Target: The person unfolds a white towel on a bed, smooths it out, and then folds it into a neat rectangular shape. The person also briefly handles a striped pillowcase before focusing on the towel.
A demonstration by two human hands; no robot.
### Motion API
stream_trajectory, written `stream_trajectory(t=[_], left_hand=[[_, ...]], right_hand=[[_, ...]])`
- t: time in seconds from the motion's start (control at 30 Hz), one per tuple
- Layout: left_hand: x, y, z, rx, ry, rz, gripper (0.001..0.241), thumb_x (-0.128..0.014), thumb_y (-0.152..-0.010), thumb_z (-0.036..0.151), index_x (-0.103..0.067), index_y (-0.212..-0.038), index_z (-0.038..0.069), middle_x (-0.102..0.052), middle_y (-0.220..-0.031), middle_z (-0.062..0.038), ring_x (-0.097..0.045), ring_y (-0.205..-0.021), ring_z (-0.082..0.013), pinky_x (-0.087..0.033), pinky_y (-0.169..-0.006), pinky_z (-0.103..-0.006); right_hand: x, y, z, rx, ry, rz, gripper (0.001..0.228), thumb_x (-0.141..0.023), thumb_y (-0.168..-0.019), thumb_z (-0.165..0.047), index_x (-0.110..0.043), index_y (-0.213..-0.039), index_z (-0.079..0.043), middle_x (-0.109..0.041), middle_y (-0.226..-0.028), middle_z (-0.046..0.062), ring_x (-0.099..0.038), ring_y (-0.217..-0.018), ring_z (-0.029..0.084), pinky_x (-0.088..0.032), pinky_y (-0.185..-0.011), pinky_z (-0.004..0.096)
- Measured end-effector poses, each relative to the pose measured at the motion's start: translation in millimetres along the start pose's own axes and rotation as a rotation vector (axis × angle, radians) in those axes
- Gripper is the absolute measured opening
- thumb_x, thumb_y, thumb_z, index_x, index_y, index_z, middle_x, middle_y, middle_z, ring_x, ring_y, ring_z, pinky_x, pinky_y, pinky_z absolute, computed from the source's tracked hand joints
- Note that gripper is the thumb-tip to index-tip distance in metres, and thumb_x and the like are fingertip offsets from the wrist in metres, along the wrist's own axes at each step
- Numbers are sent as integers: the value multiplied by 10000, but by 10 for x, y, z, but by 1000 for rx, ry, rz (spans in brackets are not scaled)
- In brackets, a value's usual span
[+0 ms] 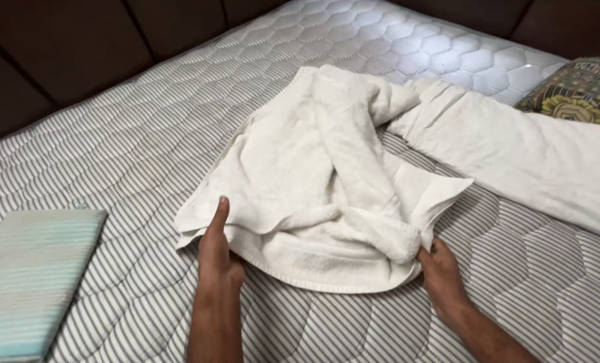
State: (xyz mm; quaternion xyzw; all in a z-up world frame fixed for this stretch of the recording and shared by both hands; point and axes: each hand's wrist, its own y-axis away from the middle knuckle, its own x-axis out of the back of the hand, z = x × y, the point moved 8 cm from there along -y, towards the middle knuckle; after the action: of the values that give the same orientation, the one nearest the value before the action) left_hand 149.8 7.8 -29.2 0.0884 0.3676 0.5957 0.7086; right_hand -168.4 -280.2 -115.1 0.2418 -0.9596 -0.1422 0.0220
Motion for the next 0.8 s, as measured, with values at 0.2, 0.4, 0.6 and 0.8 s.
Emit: stream_trajectory(t=[0.2, 0.4, 0.6, 0.8], left_hand=[[-74, -326, -112, -285, -104, -108, 734, -739, -845, 123, -428, -1491, -37, -606, -1459, -207, -645, -1259, -361, -536, -1072, -466], [-799, 740, -67, -171, -632, -320, 699, -762, -820, 282, -478, -1398, 13, -716, -1243, -218, -763, -1061, -365, -655, -902, -518], [-899, 894, -434, -303, -838, -636, 900, -805, -752, 529, -515, -1400, -25, -725, -1233, -204, -744, -1106, -301, -623, -891, -393], [-809, 995, -362, -308, -1059, -631, 890, -878, -721, 487, -531, -1305, -89, -711, -1156, -220, -740, -1048, -299, -619, -894, -420]], right_hand=[[185, 127, -560, 271, 436, 240, 654, -738, -915, -184, -395, -1417, 58, -643, -1222, 229, -652, -1031, 247, -565, -909, 386], [-822, 710, -1597, 529, 760, -126, 806, -848, -800, -215, -432, -1467, -40, -528, -1437, 215, -563, -1298, 322, -479, -1077, 444], [-1650, 949, -1346, 170, 810, -628, 987, -872, -738, -272, -362, -1571, -129, -655, -1403, 112, -630, -1305, 210, -523, -1081, 365], [-1255, 286, -430, 253, 466, -476, 609, -600, -916, -112, -467, -1506, -39, -682, -1361, 149, -644, -1244, 270, -499, -1062, 377]])
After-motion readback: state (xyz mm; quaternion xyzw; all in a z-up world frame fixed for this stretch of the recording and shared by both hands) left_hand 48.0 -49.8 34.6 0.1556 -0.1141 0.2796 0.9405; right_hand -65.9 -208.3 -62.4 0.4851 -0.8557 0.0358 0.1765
